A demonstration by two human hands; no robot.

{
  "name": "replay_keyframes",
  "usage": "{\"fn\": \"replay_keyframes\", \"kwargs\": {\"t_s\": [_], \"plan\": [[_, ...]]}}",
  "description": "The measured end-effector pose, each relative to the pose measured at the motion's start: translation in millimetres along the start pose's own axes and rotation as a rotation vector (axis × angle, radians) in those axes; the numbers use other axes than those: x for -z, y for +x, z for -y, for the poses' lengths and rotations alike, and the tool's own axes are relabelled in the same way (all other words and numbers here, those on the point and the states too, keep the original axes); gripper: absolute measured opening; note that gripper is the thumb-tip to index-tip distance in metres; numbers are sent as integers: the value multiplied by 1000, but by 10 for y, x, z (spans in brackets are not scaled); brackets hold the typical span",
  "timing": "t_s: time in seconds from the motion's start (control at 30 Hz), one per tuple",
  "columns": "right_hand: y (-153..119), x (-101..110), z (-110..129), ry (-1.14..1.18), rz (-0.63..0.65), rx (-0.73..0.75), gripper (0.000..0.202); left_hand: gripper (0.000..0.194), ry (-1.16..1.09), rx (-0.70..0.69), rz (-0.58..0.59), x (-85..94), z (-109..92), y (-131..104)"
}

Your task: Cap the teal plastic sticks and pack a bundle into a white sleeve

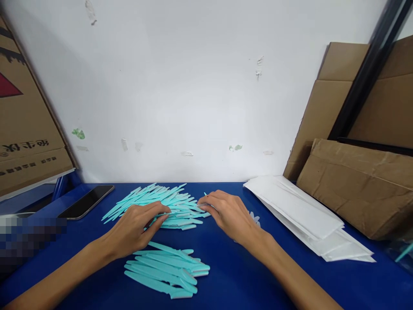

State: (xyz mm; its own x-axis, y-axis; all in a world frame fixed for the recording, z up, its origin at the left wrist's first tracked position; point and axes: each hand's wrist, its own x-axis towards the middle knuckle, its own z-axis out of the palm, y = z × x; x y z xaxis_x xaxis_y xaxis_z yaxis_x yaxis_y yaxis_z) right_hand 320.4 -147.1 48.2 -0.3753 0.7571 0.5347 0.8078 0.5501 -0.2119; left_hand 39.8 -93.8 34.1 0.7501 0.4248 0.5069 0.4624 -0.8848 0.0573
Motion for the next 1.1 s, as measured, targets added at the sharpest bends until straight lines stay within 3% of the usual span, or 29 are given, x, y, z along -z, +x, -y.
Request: {"fn": "replay_keyframes", "kwargs": {"t_s": [0.2, 0.33, 0.47, 0.67, 0.83, 1.1], "plan": [[12, -13, 38, 117, -128, -83, 15, 19, 9, -14, -43, -32, 22, 22], [18, -50, 93, 364, -158, -237, 14, 20, 25, -20, -59, -39, 21, 22], [27, -112, 143, 701, -139, -386, 25, 20, 18, -15, -71, -42, 19, 22], [31, -193, 158, 929, -93, -448, 31, 19, -45, -12, -93, -18, -4, 40], [28, -194, 186, 960, -66, -448, 31, 19, -90, 0, -110, -12, -23, 18], [-10, -222, 207, 769, -45, -432, 28, 16, -107, -53, -157, -56, -32, 18]]}}
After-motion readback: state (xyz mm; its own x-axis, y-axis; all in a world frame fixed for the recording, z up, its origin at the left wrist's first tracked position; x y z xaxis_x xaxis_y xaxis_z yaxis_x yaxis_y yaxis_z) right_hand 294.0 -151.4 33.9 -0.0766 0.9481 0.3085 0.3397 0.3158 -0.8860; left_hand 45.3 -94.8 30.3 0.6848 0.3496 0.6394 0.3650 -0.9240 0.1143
